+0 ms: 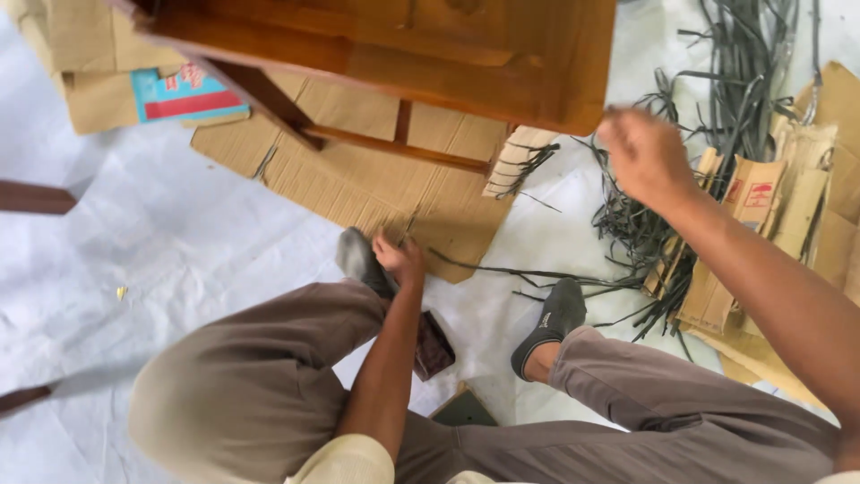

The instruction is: Packing a small wooden furniture item by wrapping parts in cardboard and tying them with plastic strings.

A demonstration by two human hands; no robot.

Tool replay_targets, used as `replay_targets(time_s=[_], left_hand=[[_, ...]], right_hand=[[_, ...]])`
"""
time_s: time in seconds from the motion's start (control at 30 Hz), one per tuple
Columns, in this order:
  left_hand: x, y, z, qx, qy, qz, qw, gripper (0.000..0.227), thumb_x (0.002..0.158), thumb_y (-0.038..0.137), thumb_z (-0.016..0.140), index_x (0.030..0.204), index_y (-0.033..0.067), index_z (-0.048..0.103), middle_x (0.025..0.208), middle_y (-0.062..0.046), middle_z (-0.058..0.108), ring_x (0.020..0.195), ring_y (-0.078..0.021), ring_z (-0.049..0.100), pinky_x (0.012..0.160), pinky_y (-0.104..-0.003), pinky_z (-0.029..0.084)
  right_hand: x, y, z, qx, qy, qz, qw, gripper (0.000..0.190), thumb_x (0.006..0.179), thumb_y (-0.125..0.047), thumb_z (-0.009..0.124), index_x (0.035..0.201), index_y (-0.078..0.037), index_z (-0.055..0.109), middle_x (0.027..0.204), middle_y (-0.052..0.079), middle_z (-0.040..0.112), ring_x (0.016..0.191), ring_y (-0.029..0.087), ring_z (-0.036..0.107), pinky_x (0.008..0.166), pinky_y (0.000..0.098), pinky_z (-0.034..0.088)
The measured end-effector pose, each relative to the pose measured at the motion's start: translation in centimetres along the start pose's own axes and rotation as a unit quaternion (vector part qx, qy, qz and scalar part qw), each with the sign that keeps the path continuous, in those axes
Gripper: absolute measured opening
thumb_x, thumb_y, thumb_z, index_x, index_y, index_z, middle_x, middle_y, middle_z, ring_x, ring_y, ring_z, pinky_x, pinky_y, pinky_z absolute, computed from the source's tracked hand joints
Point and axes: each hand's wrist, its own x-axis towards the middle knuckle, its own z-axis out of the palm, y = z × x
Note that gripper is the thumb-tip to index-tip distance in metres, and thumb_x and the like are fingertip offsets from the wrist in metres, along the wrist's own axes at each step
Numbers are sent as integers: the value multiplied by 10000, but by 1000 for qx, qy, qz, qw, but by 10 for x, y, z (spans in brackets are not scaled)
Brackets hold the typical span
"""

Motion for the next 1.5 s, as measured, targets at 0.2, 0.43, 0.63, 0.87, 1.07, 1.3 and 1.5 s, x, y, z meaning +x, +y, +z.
replay_targets(time_s=[0.2,0.43,0.63,0.87,1.07,1.3,1.5], left_hand=[[50,3,-5,-48,67,-337,938,811,763,260,833,1441,4,469,1452,-251,444,1250,-436,495,1025,-501,435],[90,-4,-15,-218,30,-535,815,640,826,377,766,1234,-95,624,1080,-193,681,921,-340,627,801,-491,507],[103,-26,-29,-90,-156,-344,921,569,964,536,616,966,-26,703,884,-220,701,880,-423,687,771,-492,511],[83,-14,-27,-55,-149,-245,956,610,968,539,567,898,-54,691,880,-278,721,861,-409,683,805,-471,507],[44,1,2,-83,-173,-255,948,656,994,539,570,771,-76,614,748,-295,642,773,-426,615,740,-511,483],[0,47,-2,-50,-186,-265,945,638,971,574,540,728,-9,629,726,-206,674,732,-369,635,727,-487,475],[-16,75,-10,-61,-230,-283,929,602,967,582,508,827,38,724,800,-145,738,792,-318,677,771,-451,504]], right_hand=[[8,-124,-41,518,49,1,854,706,1116,-544,522,1602,-42,426,1362,117,612,1194,144,620,1095,346,543],[6,-125,-7,456,82,-41,885,730,1192,-305,567,1710,-83,104,1614,23,392,1283,85,446,1163,279,404],[23,-94,26,410,212,-77,884,478,1284,-246,441,1688,-80,247,1575,6,404,1210,89,435,1123,260,362],[33,-80,12,395,226,-66,888,467,1252,-233,392,1671,-77,255,1690,53,378,1409,129,428,1207,281,329],[50,-61,-24,421,188,-154,874,458,1258,-268,398,1668,-83,310,1611,47,430,1460,144,437,1258,301,325],[41,-30,-53,447,137,-149,871,398,1241,-248,426,1604,-87,415,1498,33,526,1393,152,511,1208,310,404],[36,9,-64,446,153,-123,873,360,1231,-236,436,1551,-81,496,1495,57,560,1362,161,538,1178,339,437]])
